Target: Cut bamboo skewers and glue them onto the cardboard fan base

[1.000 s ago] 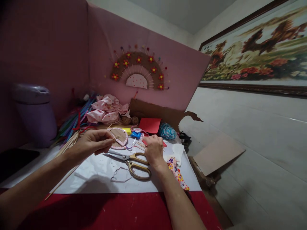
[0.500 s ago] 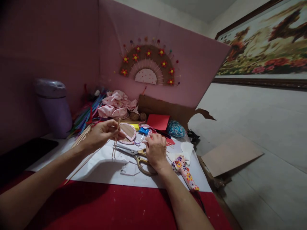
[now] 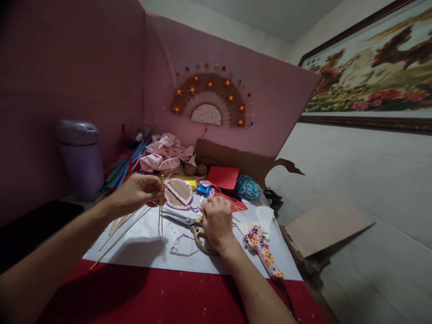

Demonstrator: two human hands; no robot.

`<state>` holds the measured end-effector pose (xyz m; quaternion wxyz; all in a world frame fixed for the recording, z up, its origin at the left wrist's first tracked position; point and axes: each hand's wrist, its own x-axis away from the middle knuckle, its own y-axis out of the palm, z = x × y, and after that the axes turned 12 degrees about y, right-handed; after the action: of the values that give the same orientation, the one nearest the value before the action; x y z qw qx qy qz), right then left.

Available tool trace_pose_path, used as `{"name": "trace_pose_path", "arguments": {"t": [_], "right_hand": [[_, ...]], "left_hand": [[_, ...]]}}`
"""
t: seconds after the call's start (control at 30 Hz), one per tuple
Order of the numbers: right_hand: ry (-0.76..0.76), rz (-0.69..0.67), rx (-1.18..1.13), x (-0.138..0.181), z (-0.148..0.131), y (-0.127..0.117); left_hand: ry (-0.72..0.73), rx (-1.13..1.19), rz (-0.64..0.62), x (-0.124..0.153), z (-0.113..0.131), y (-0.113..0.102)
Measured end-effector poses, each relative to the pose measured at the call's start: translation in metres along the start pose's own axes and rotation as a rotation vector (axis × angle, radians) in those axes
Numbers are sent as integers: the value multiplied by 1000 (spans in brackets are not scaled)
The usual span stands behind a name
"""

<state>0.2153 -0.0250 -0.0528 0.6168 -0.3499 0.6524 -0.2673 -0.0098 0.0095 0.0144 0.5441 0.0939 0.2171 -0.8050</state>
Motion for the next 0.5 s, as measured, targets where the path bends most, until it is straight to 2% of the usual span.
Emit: {"name": "trace_pose_path", "arguments": {"t": [0.17, 0.27, 0.4, 0.5], "right_hand": [[1, -23, -79, 1, -4, -2], [-30, -51, -356, 2, -14, -6], [-34, -267, -803, 11, -35, -12], [66, -381, -908, 20, -48, -10]], "left_hand": [[-6, 24, 40, 1, 0, 0], [-3, 158, 85, 2, 1, 2], [10, 291, 10, 5, 0, 13], [-39, 324, 21, 7, -8, 28]]}}
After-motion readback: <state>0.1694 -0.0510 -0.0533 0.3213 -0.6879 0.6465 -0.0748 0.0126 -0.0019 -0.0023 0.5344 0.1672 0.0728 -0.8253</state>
